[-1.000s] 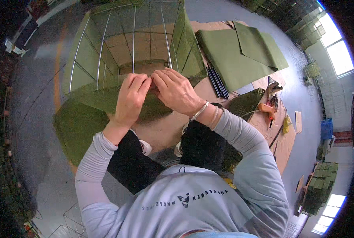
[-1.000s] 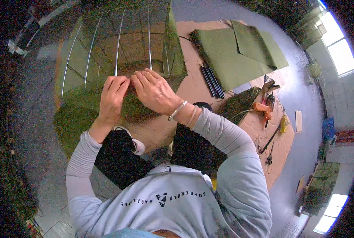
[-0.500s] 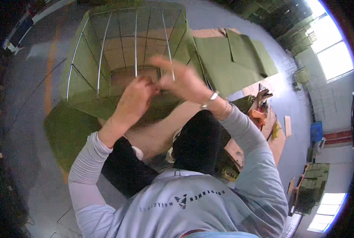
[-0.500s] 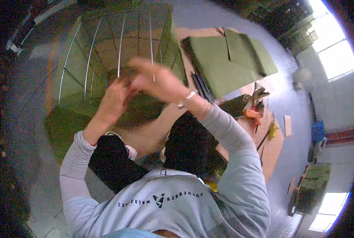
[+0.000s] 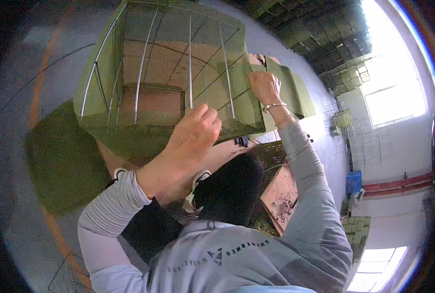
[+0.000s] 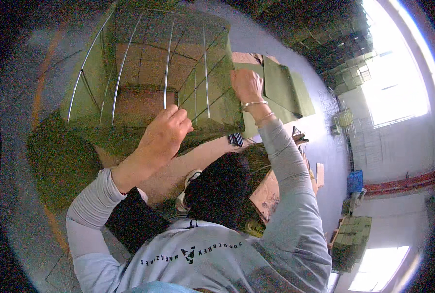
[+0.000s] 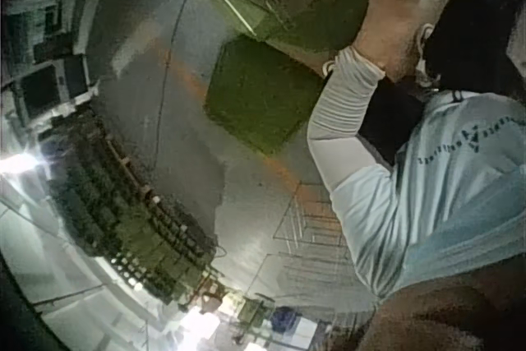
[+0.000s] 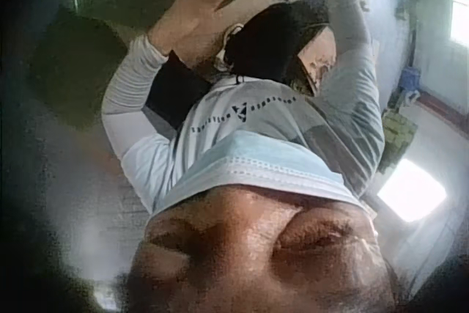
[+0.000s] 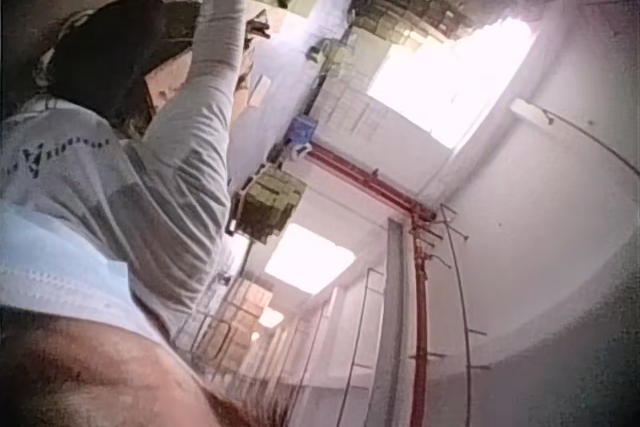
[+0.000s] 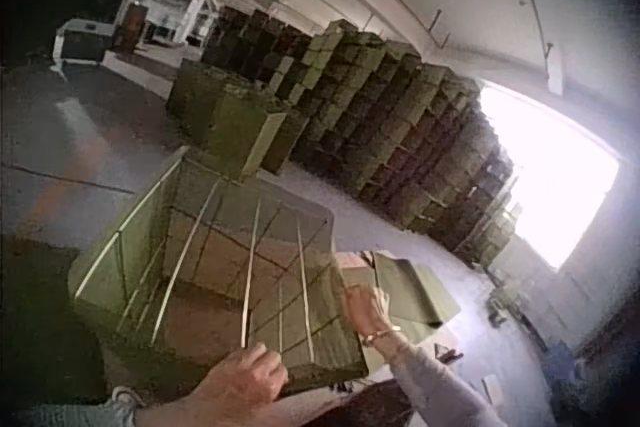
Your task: Assemble a green fabric mesh container by inserting metal rods and securing them with hot glue.
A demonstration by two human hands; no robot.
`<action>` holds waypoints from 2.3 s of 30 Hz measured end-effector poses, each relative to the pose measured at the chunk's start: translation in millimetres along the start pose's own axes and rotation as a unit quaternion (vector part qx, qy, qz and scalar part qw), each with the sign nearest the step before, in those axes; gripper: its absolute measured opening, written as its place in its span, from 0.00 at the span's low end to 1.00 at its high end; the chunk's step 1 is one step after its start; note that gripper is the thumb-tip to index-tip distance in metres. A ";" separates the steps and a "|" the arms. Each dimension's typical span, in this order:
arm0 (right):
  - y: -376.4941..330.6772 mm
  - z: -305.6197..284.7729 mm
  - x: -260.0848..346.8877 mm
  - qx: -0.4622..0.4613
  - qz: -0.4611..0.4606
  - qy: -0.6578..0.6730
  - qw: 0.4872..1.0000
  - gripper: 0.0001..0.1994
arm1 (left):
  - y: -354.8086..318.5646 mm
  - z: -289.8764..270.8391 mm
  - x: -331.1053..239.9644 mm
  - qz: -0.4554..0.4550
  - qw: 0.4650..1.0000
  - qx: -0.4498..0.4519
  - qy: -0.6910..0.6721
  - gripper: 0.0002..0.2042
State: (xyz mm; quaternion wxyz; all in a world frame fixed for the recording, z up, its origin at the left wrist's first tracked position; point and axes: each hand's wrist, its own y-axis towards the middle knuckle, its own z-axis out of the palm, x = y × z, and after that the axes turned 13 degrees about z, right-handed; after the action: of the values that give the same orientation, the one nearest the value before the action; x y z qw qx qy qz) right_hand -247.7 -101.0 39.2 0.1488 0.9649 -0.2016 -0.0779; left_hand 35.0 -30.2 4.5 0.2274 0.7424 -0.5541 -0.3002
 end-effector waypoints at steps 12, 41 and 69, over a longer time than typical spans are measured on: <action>93.3 42.6 1.4 0.134 0.245 0.569 0.773 0.22 | -3.1 -1.9 -3.2 0.009 0.999 0.034 0.021 0.05; 166.3 120.4 32.5 -0.007 -0.075 -0.079 0.994 0.24 | 7.3 -11.3 -6.8 -0.017 0.997 0.071 0.034 0.04; 244.2 166.1 29.4 0.133 0.320 0.326 0.880 0.22 | -3.0 -6.2 -7.7 -0.030 0.994 0.068 0.077 0.03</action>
State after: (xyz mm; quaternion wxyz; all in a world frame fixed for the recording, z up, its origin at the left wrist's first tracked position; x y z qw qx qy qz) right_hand -345.4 -369.2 -42.3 0.0927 0.8297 -0.4476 0.3204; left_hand 39.8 -22.0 8.4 0.2093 0.7933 -0.5313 -0.2111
